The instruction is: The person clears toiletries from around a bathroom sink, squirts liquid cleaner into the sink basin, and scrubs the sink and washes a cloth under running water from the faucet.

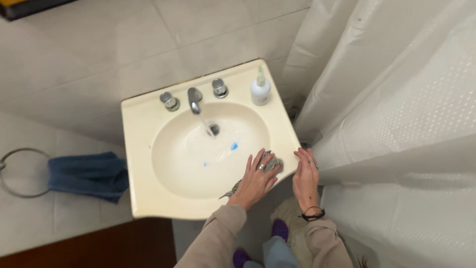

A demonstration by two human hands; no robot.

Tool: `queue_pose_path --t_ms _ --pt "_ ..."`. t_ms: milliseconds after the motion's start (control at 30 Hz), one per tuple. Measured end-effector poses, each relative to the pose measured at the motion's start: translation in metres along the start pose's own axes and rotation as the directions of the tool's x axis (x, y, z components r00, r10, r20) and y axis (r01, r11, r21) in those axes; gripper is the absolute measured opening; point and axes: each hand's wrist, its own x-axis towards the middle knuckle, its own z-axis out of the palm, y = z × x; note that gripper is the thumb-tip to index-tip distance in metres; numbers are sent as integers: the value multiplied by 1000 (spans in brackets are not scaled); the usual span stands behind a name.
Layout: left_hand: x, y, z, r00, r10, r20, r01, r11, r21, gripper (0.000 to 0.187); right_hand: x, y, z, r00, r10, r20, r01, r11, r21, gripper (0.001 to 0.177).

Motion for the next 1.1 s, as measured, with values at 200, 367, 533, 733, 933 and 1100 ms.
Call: queue_pose_path --t_ms 200,367,533,733,933,1100 --pt "116 -29 45 989 -92 -115 92 996 -3 53 31 24 -15 1000 15 -1 -15 1000 2 37" --pt "182 -36 61 974 -141 -178 150 988 41 49 57 44 -26 1000 19 2 -19 1000 -11 43" --pt "142 -10 52 995 2 -102 0 1000 19 47 75 50 -24 999 44 17 -44 999 6 39" --pt "67 15 24 986 158 52 -156 987 -32 56 80 33 1 996 27 90 -32 998 56 36" --pt "-34 19 -37 989 95 113 -86 993 -82 63 58 -3 39 962 -196 189 180 979 98 31" --pt "-112 -22 -79 976 -155 155 170 982 -85 55 28 -35 73 855 -294 427 257 956 145 28"
